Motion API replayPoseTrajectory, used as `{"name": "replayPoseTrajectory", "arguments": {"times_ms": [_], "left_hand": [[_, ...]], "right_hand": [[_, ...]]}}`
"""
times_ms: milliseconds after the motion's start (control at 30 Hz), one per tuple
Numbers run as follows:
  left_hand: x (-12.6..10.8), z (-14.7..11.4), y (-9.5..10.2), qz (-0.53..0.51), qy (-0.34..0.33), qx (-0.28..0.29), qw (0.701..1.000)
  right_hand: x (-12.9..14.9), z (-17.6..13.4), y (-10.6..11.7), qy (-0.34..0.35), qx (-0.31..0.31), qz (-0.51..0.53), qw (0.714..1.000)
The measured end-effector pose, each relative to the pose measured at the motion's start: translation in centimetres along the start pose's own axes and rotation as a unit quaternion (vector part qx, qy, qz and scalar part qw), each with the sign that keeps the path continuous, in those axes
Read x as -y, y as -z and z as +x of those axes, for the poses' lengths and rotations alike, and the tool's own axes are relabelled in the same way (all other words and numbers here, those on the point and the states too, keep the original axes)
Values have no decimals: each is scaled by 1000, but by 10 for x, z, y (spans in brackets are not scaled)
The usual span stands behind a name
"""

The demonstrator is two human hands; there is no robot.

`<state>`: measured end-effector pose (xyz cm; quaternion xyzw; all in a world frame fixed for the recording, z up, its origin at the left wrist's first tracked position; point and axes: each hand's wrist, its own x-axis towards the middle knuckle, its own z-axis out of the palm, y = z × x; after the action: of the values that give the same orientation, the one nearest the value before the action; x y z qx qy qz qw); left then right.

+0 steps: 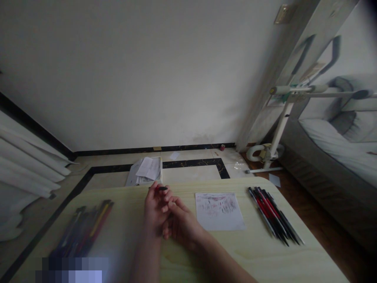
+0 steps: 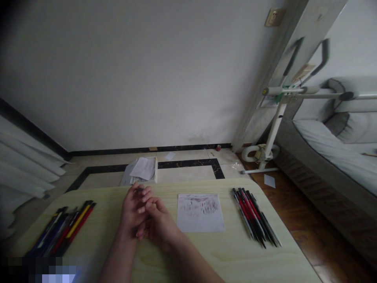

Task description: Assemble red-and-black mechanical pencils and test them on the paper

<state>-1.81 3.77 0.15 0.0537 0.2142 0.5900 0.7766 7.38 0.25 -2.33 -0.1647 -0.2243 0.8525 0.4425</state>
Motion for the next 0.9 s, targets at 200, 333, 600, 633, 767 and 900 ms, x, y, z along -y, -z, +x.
{"name": "replayPoseTrajectory", "arguments": {"times_ms": [200, 333, 600, 633, 767, 900], "left_hand": [[0, 0, 2, -9, -1, 11, 1000], [2, -3, -4, 26, -16, 7, 1000], [2, -6, -9, 5, -51, 9, 999], [1, -6, -9, 0, -51, 18, 999], [3, -4, -8, 18, -76, 13, 997], [14, 4, -5, 118, -129, -65, 982]], "right_hand": [[-2, 3, 2, -28, -10, 29, 999], [3, 3, 2, -77, -27, 50, 995], [-4, -5, -10, 44, -66, -68, 995], [-6, -7, -13, 71, -78, -104, 989], [-7, -16, -20, 146, -158, -238, 947], [7, -17, -14, 206, -235, -326, 892]]}}
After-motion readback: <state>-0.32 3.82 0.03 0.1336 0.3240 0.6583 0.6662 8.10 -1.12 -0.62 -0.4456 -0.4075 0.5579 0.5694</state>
